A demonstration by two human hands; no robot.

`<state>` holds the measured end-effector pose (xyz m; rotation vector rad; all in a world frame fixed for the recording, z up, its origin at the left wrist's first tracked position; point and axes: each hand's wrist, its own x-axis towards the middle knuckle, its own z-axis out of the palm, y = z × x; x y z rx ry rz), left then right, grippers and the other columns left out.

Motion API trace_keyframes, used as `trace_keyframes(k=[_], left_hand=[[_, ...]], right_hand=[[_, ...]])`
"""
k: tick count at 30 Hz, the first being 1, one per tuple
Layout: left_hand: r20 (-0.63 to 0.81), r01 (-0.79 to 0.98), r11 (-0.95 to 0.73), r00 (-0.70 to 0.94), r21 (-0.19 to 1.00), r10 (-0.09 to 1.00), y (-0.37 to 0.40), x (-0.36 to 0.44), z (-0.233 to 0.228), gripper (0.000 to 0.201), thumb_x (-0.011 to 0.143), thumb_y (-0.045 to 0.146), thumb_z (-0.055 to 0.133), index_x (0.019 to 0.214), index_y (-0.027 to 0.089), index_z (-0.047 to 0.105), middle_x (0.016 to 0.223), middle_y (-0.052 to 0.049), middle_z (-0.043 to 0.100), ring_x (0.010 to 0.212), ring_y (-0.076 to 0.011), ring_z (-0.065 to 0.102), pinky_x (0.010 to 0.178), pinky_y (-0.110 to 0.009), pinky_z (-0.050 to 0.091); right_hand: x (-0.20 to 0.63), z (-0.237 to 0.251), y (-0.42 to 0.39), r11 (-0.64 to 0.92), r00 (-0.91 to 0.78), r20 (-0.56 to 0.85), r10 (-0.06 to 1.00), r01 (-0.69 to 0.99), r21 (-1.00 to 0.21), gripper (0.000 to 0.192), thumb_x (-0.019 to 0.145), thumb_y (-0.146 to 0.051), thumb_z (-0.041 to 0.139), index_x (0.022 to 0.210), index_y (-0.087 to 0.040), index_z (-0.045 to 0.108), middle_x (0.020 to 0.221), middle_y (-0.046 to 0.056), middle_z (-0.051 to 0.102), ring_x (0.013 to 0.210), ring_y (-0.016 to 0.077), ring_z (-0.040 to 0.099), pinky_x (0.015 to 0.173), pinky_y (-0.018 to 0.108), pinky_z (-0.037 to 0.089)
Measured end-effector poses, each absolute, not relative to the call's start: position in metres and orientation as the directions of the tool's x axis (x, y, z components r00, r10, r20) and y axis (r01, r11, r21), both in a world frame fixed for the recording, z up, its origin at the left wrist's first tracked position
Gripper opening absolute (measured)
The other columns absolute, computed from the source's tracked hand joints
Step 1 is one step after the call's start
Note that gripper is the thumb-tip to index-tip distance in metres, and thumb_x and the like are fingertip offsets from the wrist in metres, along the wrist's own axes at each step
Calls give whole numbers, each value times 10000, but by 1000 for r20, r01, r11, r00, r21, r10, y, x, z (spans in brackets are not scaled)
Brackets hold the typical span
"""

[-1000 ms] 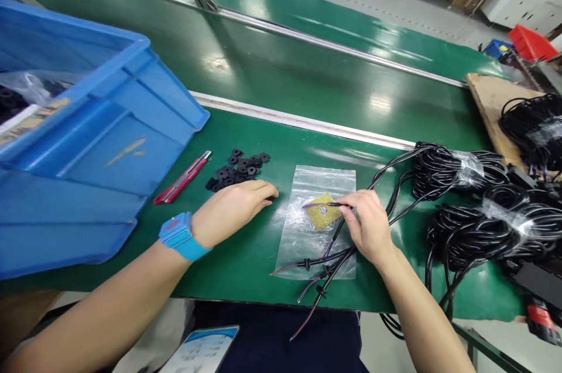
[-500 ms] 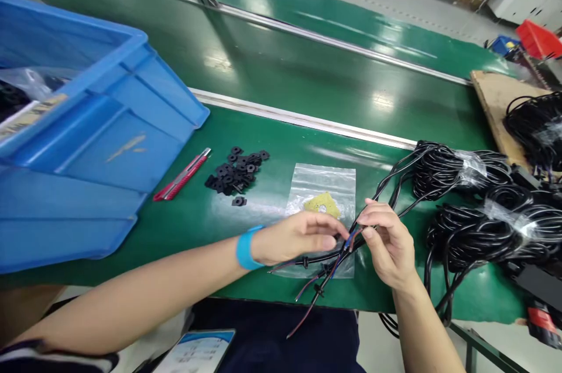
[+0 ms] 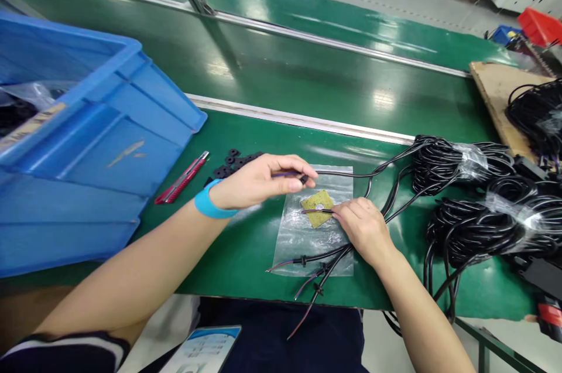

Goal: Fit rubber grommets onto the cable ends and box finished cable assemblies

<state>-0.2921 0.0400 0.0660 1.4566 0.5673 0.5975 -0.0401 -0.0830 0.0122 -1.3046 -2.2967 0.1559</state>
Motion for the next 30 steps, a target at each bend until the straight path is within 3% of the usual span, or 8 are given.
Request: trace_keyframes(k=[6,11,13,16,19,22,26,30], left_hand=[[218,-166,-141,788,976,577,-25,-267,73,256,853,375,795,1055,218,791,1018,-71,700,934,-182,666,936,-323,546],[300,-97,-336,717,937,629,-16,-272,69,260,876,345,774,1104,221,777,1067,-76,701,973,-190,667,952,-325,535],[298,-39,-379,693,925,656,-4,-283,65,257,888,351,759,1108,219,773,1053,-72,695,972,-189,660,940,-326,538],[268,1,-398,738,917,619,0,-296,61,253,895,321,752,1125,217,766,1058,-69,691,979,-183,663,918,-304,545],[275,-48,-409,811,911,516,-13,-297,60,256,891,303,758,1125,200,764,1066,-76,690,988,-180,674,933,-292,546],[270,-93,-380,855,920,443,-26,-298,59,259,887,345,761,1102,201,772,1050,-79,693,963,-179,683,931,-298,554],[193,62,-345,729,937,656,-26,-319,45,246,880,337,770,1098,223,774,1025,-56,682,859,-142,673,835,-271,581],[207,359,-405,479,841,853,-23,-343,19,219,928,287,707,1134,227,753,1085,-62,668,797,-124,649,758,-269,593]], right_hand=[[-73,12,-45,513,-277,543,793,784,-350,214,1023,-226,518,1120,-256,707,991,31,766,985,192,695,1035,417,499],[-95,19,4,358,-197,490,849,897,-260,438,982,-205,530,1417,-159,564,1490,153,548,1444,313,443,1153,502,416],[-92,24,-14,450,-338,419,843,870,-202,445,967,-135,496,1409,-112,550,1412,178,605,1349,285,548,1086,434,488],[-80,32,-62,576,-437,474,765,793,-198,290,952,-120,550,1219,-173,650,959,66,743,892,175,701,835,295,570],[-65,40,-87,578,-400,587,703,803,-146,354,929,-191,651,1280,-233,616,1095,81,717,1057,225,670,976,403,538],[-51,43,-79,637,-545,421,725,763,-110,410,984,-176,571,1380,-282,576,1103,65,701,1046,213,645,1008,442,505],[-36,30,-76,575,-535,293,793,815,-67,448,1011,-217,536,1458,-252,542,850,42,628,734,175,540,697,331,498],[-26,9,-99,481,-429,357,830,874,-68,557,988,-147,539,1525,-275,464,946,69,648,822,194,594,741,342,525]])
